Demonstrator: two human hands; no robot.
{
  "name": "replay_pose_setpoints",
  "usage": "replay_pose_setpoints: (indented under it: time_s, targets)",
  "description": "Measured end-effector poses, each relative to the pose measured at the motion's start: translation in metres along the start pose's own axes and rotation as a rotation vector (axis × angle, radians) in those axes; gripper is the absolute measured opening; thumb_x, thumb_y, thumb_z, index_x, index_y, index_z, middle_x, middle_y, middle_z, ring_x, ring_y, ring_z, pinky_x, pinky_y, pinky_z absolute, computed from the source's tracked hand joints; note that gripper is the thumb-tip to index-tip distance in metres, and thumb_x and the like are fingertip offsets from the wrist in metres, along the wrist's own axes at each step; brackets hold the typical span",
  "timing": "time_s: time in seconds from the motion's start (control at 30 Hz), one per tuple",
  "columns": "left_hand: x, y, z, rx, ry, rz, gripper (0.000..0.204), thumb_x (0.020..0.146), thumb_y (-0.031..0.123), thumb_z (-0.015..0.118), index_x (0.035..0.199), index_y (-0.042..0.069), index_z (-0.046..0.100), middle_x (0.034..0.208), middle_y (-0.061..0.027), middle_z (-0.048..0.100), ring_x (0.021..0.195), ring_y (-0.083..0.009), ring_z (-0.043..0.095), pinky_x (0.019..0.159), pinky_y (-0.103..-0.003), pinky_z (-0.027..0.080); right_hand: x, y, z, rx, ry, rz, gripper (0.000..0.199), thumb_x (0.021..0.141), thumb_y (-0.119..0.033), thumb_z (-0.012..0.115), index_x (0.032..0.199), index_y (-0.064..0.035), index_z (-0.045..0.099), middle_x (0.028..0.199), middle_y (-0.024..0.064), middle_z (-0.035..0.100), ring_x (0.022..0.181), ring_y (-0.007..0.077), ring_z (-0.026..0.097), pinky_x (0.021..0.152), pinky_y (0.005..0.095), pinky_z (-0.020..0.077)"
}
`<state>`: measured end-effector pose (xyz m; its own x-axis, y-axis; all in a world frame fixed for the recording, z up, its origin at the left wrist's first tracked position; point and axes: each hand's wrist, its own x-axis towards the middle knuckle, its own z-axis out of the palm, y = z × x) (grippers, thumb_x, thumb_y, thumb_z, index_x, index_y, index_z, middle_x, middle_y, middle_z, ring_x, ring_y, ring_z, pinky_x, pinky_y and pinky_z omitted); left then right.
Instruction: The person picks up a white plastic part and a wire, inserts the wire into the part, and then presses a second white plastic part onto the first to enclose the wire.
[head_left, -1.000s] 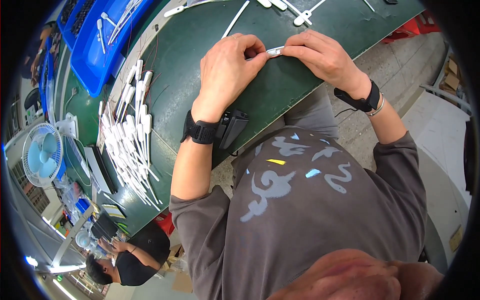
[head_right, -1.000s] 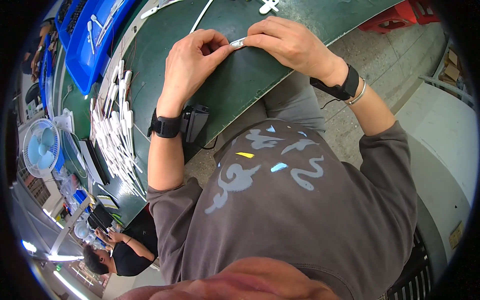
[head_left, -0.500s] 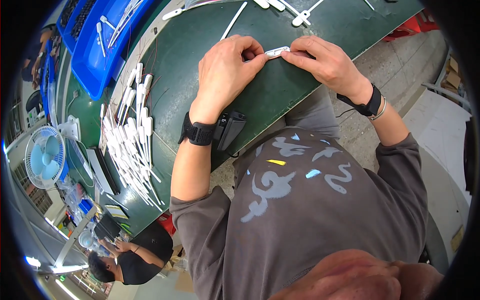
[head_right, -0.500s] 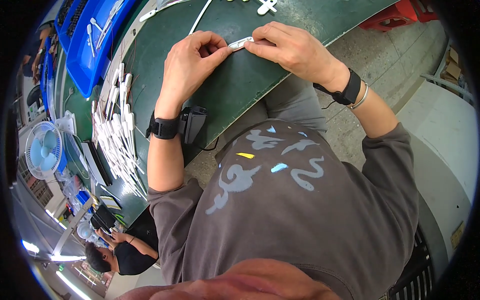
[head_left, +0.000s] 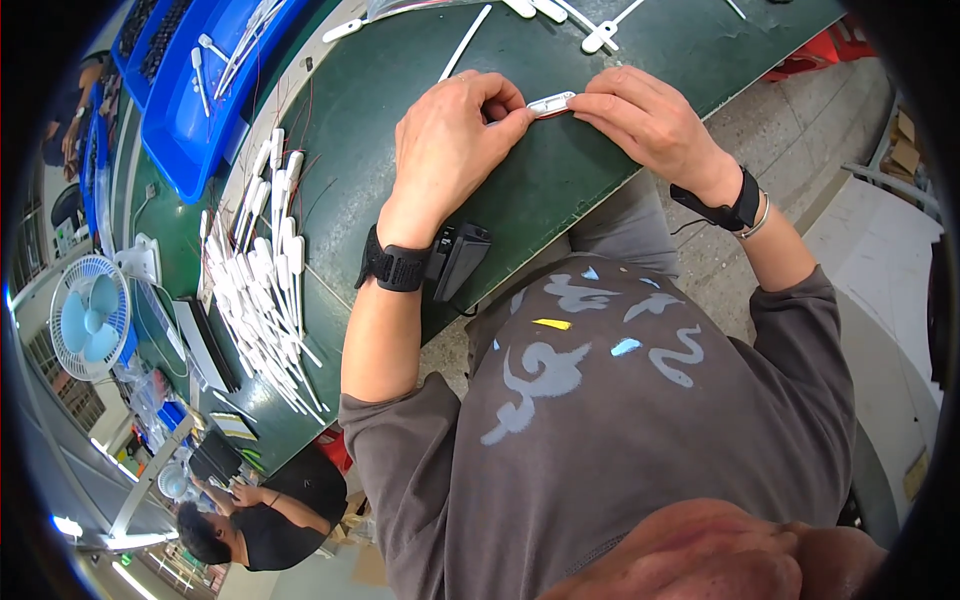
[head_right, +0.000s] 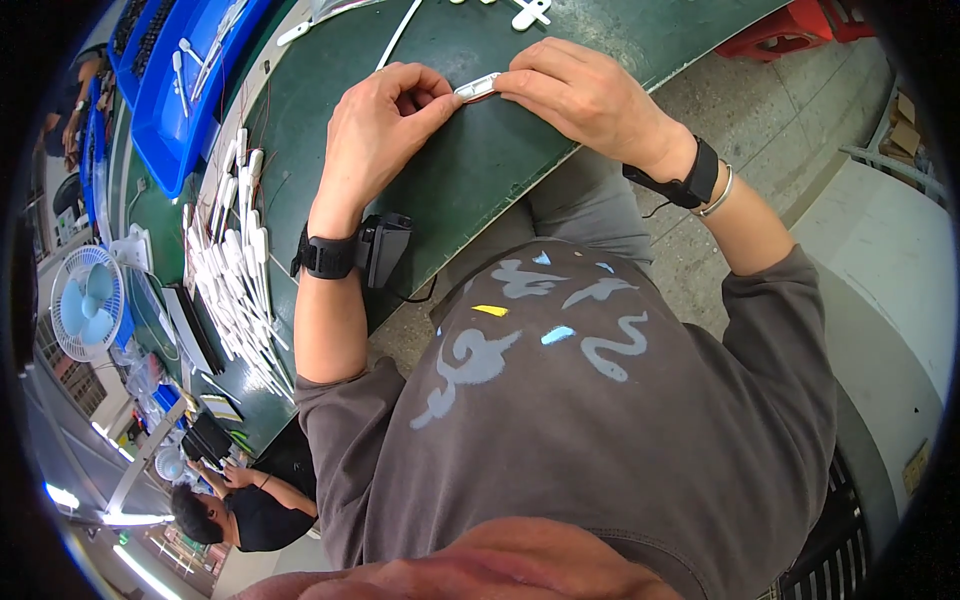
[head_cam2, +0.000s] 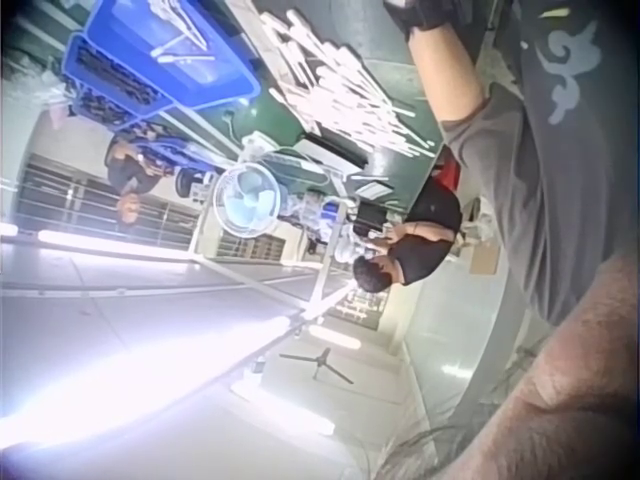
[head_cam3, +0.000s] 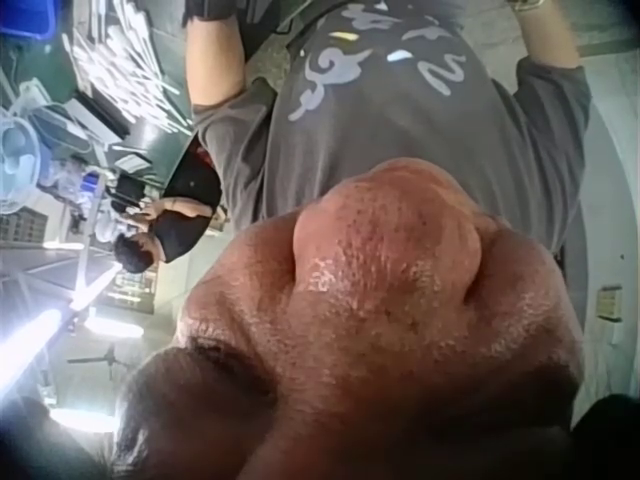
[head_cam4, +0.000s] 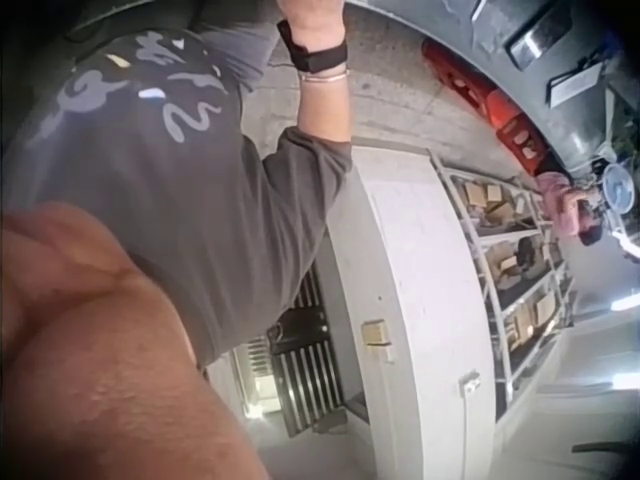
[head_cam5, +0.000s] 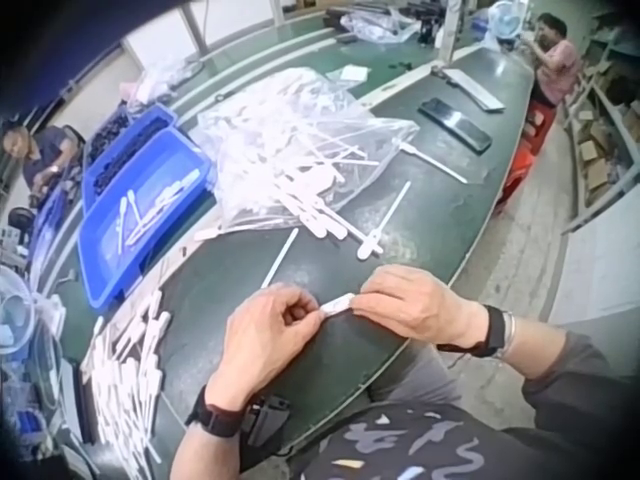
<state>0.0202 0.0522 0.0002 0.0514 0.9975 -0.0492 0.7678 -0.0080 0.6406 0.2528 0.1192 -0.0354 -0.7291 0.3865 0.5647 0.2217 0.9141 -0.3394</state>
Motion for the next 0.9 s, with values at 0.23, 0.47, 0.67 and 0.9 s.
replay_pose_setpoints:
  time_s: [0.23,0.47,0.67,0.9]
  targets:
    - [0.001,0.000,0.000,-0.010,-0.006,-0.002,0.023,0.085,0.029,0.074,0.090,0.007,0.073,0.077,-0.0020,0.066,0.068,-0.0139,0.058,0.065,-0.030,0.047,0.003,-0.009,0.002,-0.031,0.011,0.062,0.018,0.082,0.000,0.073,0.098,-0.0028,0.065,0.089,0.0085,0.063,0.082,0.0272,0.063,0.071,0.0366,0.0516]
    - [0.001,0.000,-0.001,-0.019,-0.009,0.000,0.023,0.085,0.028,0.074,0.091,0.007,0.073,0.077,-0.0023,0.066,0.068,-0.0142,0.059,0.065,-0.030,0.047,0.006,-0.020,0.004,-0.048,0.061,0.233,0.015,0.083,-0.004,0.074,0.093,-0.0037,0.062,0.086,0.0084,0.063,0.080,0.0274,0.061,0.072,0.0370,0.0500]
    - [0.001,-0.002,-0.001,-0.022,-0.009,0.003,0.022,0.085,0.028,0.074,0.091,0.006,0.074,0.077,-0.0027,0.066,0.068,-0.0144,0.059,0.065,-0.030,0.047,0.008,-0.021,0.003,-0.035,0.032,0.247,0.014,0.084,-0.004,0.073,0.095,-0.0042,0.064,0.085,0.0080,0.062,0.079,0.0271,0.061,0.070,0.0366,0.0496]
    - [0.001,-0.003,-0.001,-0.027,-0.007,0.011,0.022,0.085,0.028,0.074,0.091,0.006,0.074,0.077,-0.0033,0.067,0.068,-0.0150,0.059,0.065,-0.030,0.047,0.006,-0.021,-0.003,-0.010,0.014,0.170,0.016,0.083,-0.004,0.073,0.097,-0.0041,0.065,0.084,0.0080,0.061,0.077,0.0268,0.061,0.066,0.0360,0.0495]
